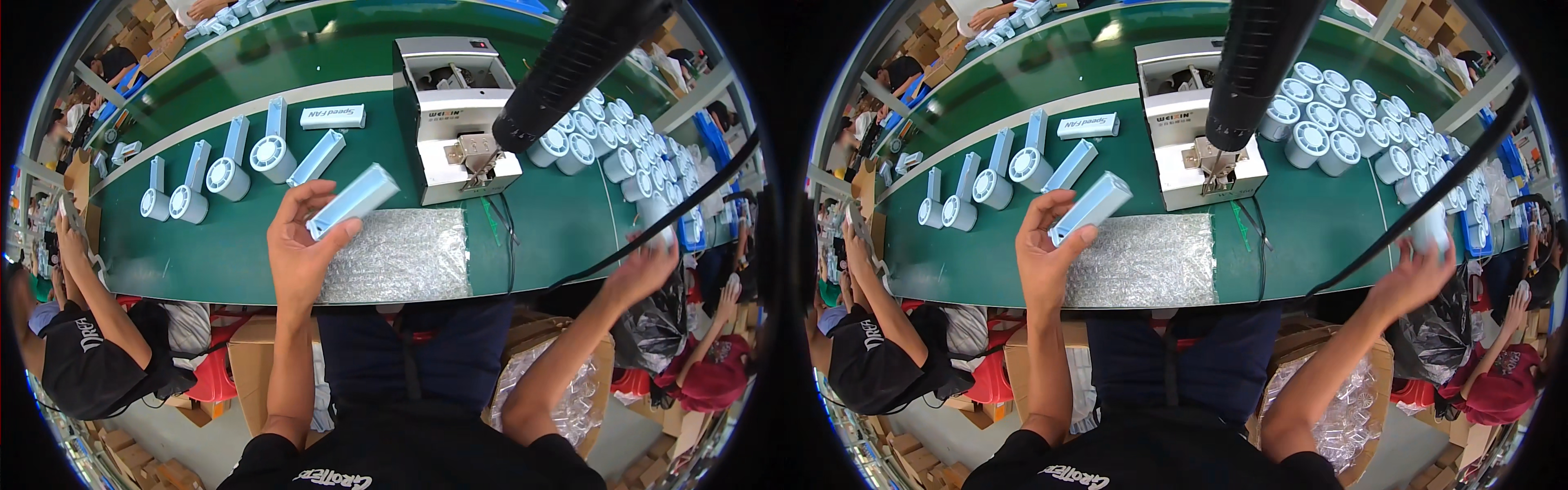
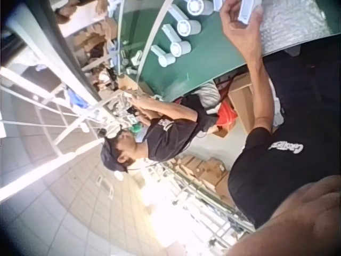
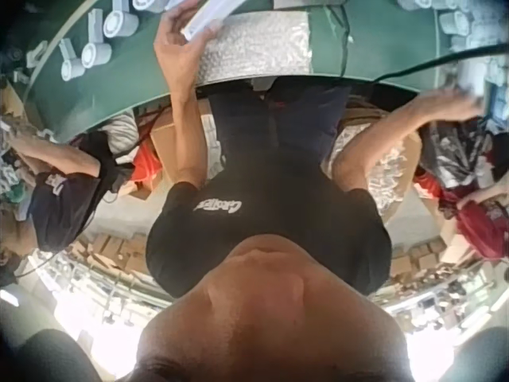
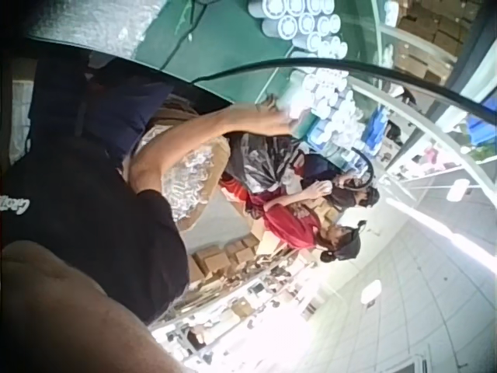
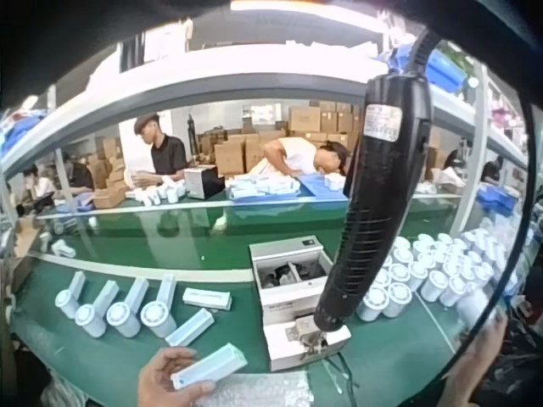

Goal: Assembling portable electric fans by inserting internal components into the plastic housing and securing them with an electric screwdriver.

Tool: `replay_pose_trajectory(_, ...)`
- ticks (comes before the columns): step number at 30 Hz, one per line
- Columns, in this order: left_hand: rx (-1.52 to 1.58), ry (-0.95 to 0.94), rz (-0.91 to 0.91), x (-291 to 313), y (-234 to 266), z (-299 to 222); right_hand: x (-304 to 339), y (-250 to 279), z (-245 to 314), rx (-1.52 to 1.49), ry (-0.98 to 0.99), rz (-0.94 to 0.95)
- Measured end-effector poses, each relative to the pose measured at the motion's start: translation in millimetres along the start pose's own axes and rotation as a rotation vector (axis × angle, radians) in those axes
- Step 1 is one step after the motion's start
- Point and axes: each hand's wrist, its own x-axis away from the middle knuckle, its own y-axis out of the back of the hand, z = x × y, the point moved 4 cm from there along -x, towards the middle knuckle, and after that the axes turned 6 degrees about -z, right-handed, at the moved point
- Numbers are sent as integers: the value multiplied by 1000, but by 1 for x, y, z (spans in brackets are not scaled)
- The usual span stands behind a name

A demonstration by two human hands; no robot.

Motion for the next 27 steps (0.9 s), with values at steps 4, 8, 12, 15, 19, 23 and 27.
replay_pose_trajectory(4, 323, 163, 117, 0, -8, 14, 93, -22, 110, -520, -209, 160)
replay_pose_trajectory(8, 674, 277, 163, 6, -15, 23, 174, -82, 127, -106, -109, 729)
replay_pose_trajectory(12, 811, 374, 102, 5, -36, 10, 190, -103, 100, -68, -285, 888)
replay_pose_trajectory(15, -384, -522, -48, -6, -26, -18, 195, -108, 93, -259, -455, 891)
replay_pose_trajectory(19, -456, -292, 22, 6, -13, -22, 197, -108, 94, -229, -115, 980)
replay_pose_trajectory(23, 243, 0, 234, 11, -38, -13, 206, -112, 94, -299, -322, 1012)
replay_pose_trajectory(27, 781, 303, 277, 19, -52, -6, 216, -109, 88, -310, -403, 1013)
